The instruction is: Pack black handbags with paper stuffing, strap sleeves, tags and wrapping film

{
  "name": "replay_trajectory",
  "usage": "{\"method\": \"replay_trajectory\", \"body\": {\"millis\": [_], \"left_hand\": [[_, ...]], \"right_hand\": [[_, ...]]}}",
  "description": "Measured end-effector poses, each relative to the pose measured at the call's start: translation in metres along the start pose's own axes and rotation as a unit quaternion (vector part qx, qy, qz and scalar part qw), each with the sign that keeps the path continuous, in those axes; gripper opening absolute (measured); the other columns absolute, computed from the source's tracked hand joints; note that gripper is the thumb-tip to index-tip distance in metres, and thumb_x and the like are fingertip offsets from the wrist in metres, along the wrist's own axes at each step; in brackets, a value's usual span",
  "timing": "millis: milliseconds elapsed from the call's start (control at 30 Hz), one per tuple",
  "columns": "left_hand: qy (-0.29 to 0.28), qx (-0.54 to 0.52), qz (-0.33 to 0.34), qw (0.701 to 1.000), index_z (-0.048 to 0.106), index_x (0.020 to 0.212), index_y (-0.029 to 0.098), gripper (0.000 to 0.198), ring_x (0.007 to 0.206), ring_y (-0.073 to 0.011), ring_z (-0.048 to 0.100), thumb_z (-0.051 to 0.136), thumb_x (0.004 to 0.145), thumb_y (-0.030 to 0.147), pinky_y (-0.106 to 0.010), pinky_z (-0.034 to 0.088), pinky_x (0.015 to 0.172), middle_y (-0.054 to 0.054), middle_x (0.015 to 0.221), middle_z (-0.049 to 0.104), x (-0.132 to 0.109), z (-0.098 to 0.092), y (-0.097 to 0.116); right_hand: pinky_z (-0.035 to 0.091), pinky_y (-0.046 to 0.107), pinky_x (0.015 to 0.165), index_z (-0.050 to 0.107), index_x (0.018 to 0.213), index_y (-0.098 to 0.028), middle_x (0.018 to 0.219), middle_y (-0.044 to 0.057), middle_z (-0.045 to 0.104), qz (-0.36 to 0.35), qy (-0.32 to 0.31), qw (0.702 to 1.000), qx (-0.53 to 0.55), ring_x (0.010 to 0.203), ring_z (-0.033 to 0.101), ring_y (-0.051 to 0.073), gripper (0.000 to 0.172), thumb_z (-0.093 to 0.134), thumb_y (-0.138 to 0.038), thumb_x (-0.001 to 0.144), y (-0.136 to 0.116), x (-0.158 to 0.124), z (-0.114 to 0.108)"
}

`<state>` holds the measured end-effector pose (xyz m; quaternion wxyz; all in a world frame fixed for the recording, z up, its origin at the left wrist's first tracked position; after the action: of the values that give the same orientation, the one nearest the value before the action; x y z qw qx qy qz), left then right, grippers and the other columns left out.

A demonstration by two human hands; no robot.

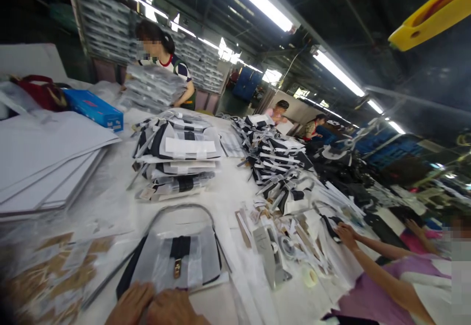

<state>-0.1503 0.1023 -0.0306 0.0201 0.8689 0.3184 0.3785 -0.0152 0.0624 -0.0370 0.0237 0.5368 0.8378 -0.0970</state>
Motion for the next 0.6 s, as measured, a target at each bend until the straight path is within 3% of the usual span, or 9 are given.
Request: {"method": "replay_trajectory", "body": {"millis": [100, 167, 300, 400, 600], "left_hand": [[-0.034, -0.003, -0.002, 0.999, 0.054, 0.11, 0.029, 0.048, 0.094, -0.0228, 0.067, 0.046, 0.068, 0.006, -0.039, 0.055, 0.086, -0.001, 0.102, 0.071, 0.004, -0.016, 0.005], [-0.098, -0.03, -0.014, 0.995, 0.052, 0.113, 0.025, 0.048, 0.1, -0.0212, 0.065, 0.045, 0.07, 0.004, -0.04, 0.052, 0.095, -0.004, 0.107, 0.07, 0.007, -0.025, 0.012], [-0.214, -0.072, -0.067, 0.972, 0.051, 0.106, 0.02, 0.026, 0.109, -0.0234, 0.062, 0.057, 0.081, 0.02, -0.049, 0.043, 0.107, -0.009, 0.11, 0.065, 0.011, -0.025, 0.023], [-0.235, -0.065, -0.108, 0.964, 0.051, 0.104, 0.019, 0.022, 0.11, -0.023, 0.061, 0.059, 0.084, 0.021, -0.05, 0.04, 0.109, -0.009, 0.109, 0.064, 0.006, -0.017, 0.024], [-0.225, -0.06, -0.101, 0.967, 0.052, 0.1, 0.019, 0.021, 0.111, -0.0235, 0.06, 0.064, 0.083, 0.022, -0.049, 0.039, 0.109, -0.01, 0.115, 0.063, 0.0, -0.013, 0.025]], "right_hand": [[0.049, 0.03, 0.067, 0.06, 0.091, -0.023, 0.088, 0.004, 0.07, -0.015, 0.0, 0.999, 0.03, 0.08, 0.065, 0.021, 0.014, 0.06, -0.026, 0.077, -0.009, -0.005, -0.015], [0.048, 0.029, 0.07, 0.06, 0.093, -0.02, 0.088, 0.005, 0.069, 0.006, 0.001, 0.999, 0.052, 0.081, 0.064, 0.02, 0.013, 0.055, -0.019, 0.081, -0.011, -0.01, -0.03], [0.046, 0.027, 0.075, 0.059, 0.093, -0.018, 0.087, 0.006, 0.068, 0.019, -0.004, 0.996, 0.087, 0.082, 0.062, 0.017, 0.016, 0.045, -0.011, 0.089, -0.012, -0.016, -0.045], [0.045, 0.028, 0.078, 0.059, 0.091, -0.017, 0.087, 0.007, 0.066, 0.014, 0.028, 0.995, 0.096, 0.083, 0.061, 0.017, 0.019, 0.041, -0.012, 0.093, -0.014, -0.022, -0.045], [0.044, 0.028, 0.081, 0.059, 0.091, -0.017, 0.088, 0.008, 0.065, -0.008, 0.092, 0.991, 0.096, 0.085, 0.061, 0.018, 0.019, 0.04, -0.015, 0.095, -0.017, -0.029, -0.045]]}}
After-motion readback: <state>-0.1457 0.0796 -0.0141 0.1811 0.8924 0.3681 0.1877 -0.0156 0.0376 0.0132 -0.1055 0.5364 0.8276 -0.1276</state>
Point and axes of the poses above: each hand's wrist, its own x-axis towards the middle knuckle, its own z-axis out of the palm, y = z × x, the point moved 4 cm from there along x, towards the middle knuckle
